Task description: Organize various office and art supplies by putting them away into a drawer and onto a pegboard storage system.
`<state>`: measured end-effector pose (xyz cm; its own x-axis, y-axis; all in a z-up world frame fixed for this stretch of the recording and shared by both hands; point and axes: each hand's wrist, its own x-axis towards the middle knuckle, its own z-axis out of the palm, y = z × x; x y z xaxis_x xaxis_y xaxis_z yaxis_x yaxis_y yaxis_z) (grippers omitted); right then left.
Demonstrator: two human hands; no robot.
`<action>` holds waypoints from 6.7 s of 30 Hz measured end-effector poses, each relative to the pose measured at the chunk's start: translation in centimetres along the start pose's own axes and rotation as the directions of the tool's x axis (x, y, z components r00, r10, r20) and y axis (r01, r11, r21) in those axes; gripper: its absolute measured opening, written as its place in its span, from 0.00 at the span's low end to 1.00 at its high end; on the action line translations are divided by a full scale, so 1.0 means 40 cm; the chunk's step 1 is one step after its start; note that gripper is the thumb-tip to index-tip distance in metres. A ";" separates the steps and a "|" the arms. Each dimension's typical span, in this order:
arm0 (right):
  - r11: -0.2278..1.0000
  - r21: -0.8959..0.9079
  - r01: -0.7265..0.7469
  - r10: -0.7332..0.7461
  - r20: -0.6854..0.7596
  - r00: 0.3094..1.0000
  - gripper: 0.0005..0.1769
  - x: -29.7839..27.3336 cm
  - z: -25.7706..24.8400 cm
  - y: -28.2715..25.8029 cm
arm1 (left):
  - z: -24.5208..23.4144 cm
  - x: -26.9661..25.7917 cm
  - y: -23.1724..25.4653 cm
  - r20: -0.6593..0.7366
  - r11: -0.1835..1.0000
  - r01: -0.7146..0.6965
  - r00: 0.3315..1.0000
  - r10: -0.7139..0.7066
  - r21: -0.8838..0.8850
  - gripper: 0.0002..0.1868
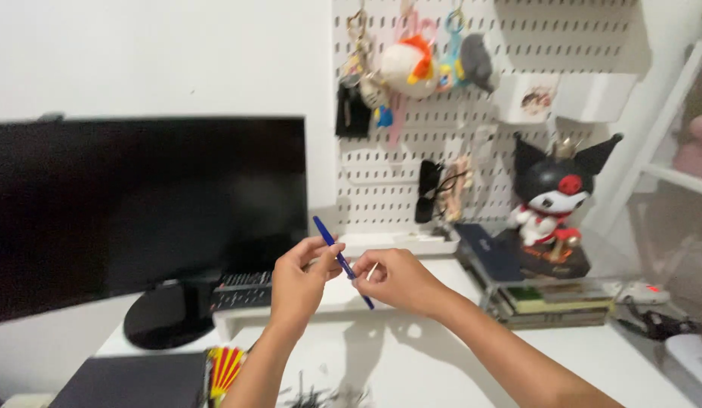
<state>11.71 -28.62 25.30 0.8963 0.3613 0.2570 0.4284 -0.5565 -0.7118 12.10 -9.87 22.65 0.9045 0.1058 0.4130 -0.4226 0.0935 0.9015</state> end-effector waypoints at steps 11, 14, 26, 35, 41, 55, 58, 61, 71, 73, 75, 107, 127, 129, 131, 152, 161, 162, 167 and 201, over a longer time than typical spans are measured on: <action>0.923 0.383 0.041 -0.032 -0.029 0.999 0.11 0.125 -0.579 -0.036 | 0.447 0.286 0.367 0.232 1.000 0.025 0.973 -0.022 -0.013 0.13; 0.936 0.352 0.013 0.016 -0.079 0.997 0.11 0.101 -0.746 -0.053 | 0.577 0.340 0.416 0.286 1.000 -0.019 0.958 0.015 0.011 0.12; 0.984 0.131 0.118 -0.009 -0.633 0.774 0.12 0.093 -1.319 0.233 | 0.919 0.482 0.399 0.399 0.993 -0.098 0.914 0.067 0.058 0.10; 0.997 0.034 0.062 -0.022 -0.688 0.725 0.14 0.150 -1.447 0.325 | 0.952 0.557 0.412 0.373 0.946 -0.194 0.923 0.088 0.259 0.11; 0.991 -0.121 -0.054 -0.038 -0.646 0.762 0.13 0.188 -1.438 0.365 | 0.930 0.577 0.368 0.360 0.943 -0.161 0.932 0.047 0.292 0.11; 0.961 -0.113 -0.251 0.132 -0.611 0.781 0.13 0.227 -1.409 0.438 | 0.808 0.545 0.400 0.411 0.954 -0.019 0.905 -0.111 0.300 0.12; 0.976 -0.067 -0.208 0.126 -0.609 0.784 0.14 0.213 -1.408 0.445 | 0.788 0.538 0.403 0.391 0.949 0.015 0.909 -0.144 0.313 0.13; 0.954 -0.132 -0.269 0.133 -0.619 0.774 0.14 0.202 -1.414 0.431 | 0.774 0.532 0.408 0.383 0.948 0.012 0.913 -0.140 0.318 0.13; 0.959 -0.219 -0.180 -0.033 -0.717 0.697 0.13 0.144 -1.452 0.404 | 0.755 0.505 0.432 0.380 0.942 0.026 0.911 -0.160 0.334 0.14; 0.962 -0.233 -0.141 -0.082 -0.742 0.666 0.12 0.115 -1.438 0.352 | 0.744 0.495 0.438 0.378 0.946 0.029 0.913 -0.156 0.322 0.14; 0.971 -0.214 -0.105 -0.107 -0.786 0.609 0.11 0.076 -1.405 0.265 | 0.727 0.481 0.448 0.395 0.962 0.008 0.911 -0.119 0.273 0.14; 0.944 0.330 -0.015 -0.032 0.135 0.990 0.09 -0.024 0.144 0.021 | -0.268 -0.246 0.124 -0.202 0.632 0.305 0.952 -0.231 0.712 0.11; 0.926 0.055 -0.373 0.340 0.306 0.889 0.12 -0.080 0.661 0.014 | -0.613 -0.370 -0.213 -0.176 0.649 0.411 0.901 -0.398 0.640 0.08; 0.982 0.110 -0.150 0.127 0.193 0.973 0.13 -0.088 0.709 0.082 | -0.634 -0.365 -0.217 -0.120 0.678 0.388 0.905 -0.408 0.624 0.09; 0.980 0.061 -0.192 0.177 0.194 0.965 0.12 -0.095 0.723 0.083 | -0.640 -0.365 -0.217 -0.107 0.713 0.376 0.913 -0.394 0.592 0.08; 0.835 -0.385 -0.393 0.515 0.296 0.805 0.19 -0.079 0.689 -0.016 | -0.627 -0.346 -0.247 -0.060 0.758 0.543 0.825 -0.562 0.362 0.09; 0.835 -0.392 -0.386 0.540 0.442 0.717 0.20 -0.108 0.539 0.007 | -0.534 -0.308 -0.242 -0.047 0.762 0.605 0.789 -0.612 0.232 0.15; 0.850 -0.307 -0.428 0.524 0.407 0.748 0.22 -0.117 0.507 -0.005 | -0.510 -0.296 -0.228 -0.078 0.722 0.650 0.753 -0.653 0.236 0.19; 0.899 -0.334 -0.284 0.410 0.408 0.816 0.21 -0.102 0.340 -0.049 | -0.394 -0.205 -0.157 -0.002 0.736 0.663 0.743 -0.669 0.140 0.24; 0.870 -0.463 0.168 -0.248 -0.118 0.961 0.12 0.013 -1.117 0.071 | 0.949 0.412 0.502 0.552 0.943 -0.327 0.799 0.236 0.070 0.29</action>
<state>18.50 -63.44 52.64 0.7689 0.3969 0.5013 0.5761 -0.7701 -0.2739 20.70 -43.81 52.45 0.6547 -0.4401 0.6146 -0.6898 -0.0154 0.7238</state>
